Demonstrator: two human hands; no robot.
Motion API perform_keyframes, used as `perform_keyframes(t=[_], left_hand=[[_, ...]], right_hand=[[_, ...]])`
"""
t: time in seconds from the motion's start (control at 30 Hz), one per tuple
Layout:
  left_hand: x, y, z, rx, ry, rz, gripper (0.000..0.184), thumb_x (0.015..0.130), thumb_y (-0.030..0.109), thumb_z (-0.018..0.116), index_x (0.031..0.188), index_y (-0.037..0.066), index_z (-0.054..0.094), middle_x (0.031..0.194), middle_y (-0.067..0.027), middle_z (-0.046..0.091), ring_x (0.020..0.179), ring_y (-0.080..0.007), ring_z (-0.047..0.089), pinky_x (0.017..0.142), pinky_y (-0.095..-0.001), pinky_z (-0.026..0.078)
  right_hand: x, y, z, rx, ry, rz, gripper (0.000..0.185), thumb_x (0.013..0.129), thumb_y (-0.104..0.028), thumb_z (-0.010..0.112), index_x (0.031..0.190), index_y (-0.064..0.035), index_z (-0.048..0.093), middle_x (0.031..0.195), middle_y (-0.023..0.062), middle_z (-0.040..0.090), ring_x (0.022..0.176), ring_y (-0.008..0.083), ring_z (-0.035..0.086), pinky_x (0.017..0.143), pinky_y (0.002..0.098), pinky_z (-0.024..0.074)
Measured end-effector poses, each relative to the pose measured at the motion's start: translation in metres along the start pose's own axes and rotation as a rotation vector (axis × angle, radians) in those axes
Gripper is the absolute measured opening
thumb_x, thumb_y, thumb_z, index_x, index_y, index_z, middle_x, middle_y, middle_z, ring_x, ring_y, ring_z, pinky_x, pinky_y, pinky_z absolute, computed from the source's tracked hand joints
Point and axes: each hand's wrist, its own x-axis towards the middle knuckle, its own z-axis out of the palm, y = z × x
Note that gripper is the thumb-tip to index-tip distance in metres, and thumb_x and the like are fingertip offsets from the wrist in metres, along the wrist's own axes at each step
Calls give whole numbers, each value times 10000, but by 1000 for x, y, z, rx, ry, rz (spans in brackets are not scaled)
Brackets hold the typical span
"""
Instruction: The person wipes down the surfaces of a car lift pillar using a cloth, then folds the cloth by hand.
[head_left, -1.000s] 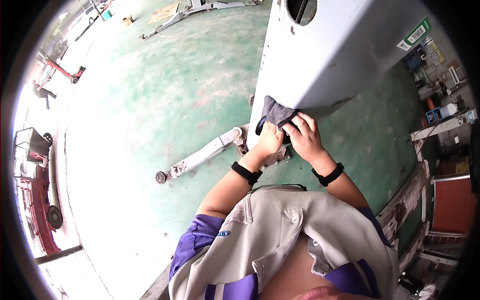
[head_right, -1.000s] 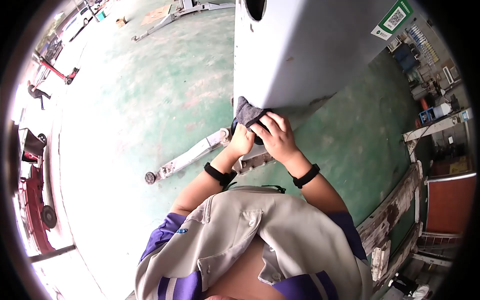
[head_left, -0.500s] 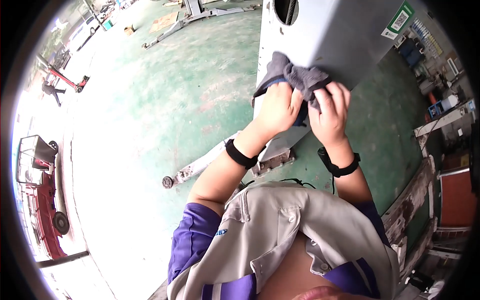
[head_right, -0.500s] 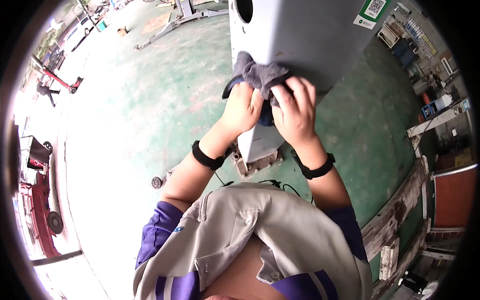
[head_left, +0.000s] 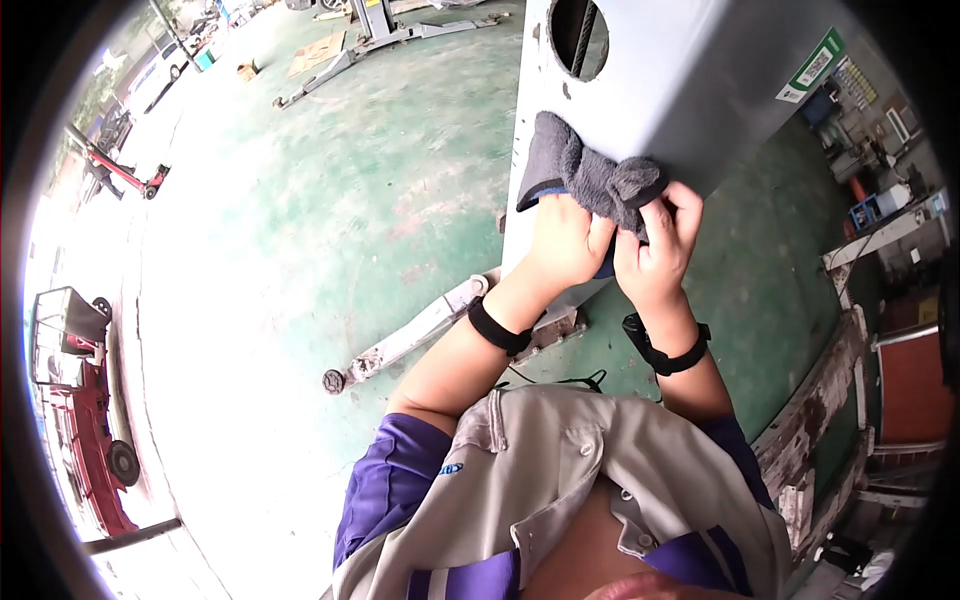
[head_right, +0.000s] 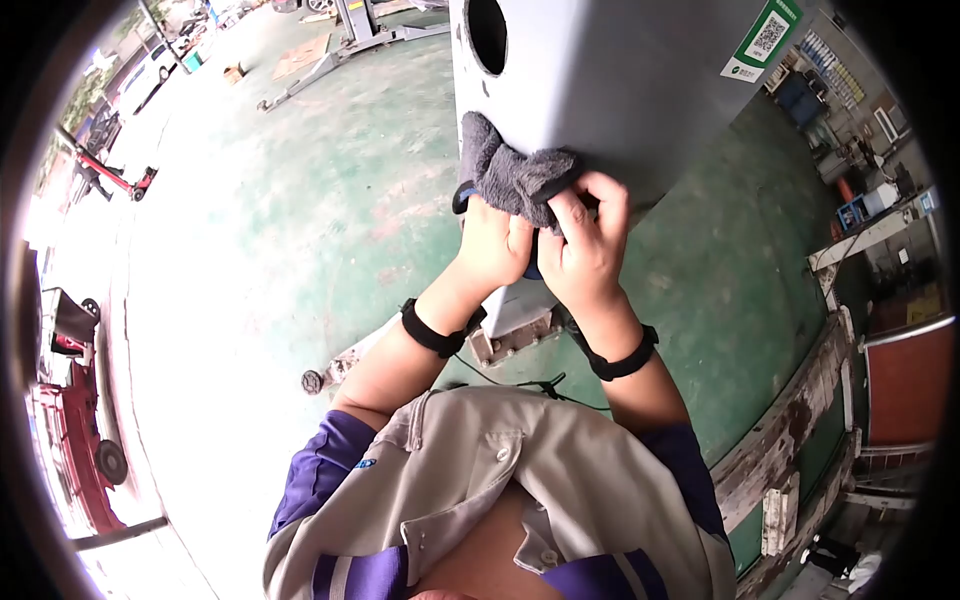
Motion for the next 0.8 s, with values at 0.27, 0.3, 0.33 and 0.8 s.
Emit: perform_keyframes(t=[0.27,0.3,0.33,0.8], left_hand=[[-99,-73,15,-192,-120,-207,363,936,223,388,1171,10,566,1115,-226,622,1057,-436,569,944,-478,427],[-109,-74,11,-233,-155,-274,354,930,221,397,1159,14,570,1109,-227,624,1052,-438,570,937,-477,432],[-127,-85,15,-284,-255,-393,340,909,190,411,1161,24,569,1105,-227,625,1047,-450,565,941,-477,431],[-19,-43,6,-201,16,13,363,831,141,493,1166,10,538,1177,-293,509,1098,-489,439,980,-527,311]], right_hand=[[-71,-9,20,-50,-404,95,374,673,24,674,1030,-86,653,916,120,471,827,300,507,731,389,448],[-81,-12,24,-84,-433,89,351,670,12,661,1006,-91,654,890,107,472,813,301,502,737,400,443],[-98,-8,31,-92,-451,74,342,669,11,654,994,-92,652,877,103,475,812,303,502,737,404,441],[-8,-34,1,-232,-147,-97,344,752,11,662,1093,-7,622,1064,160,570,937,334,570,820,416,478]])
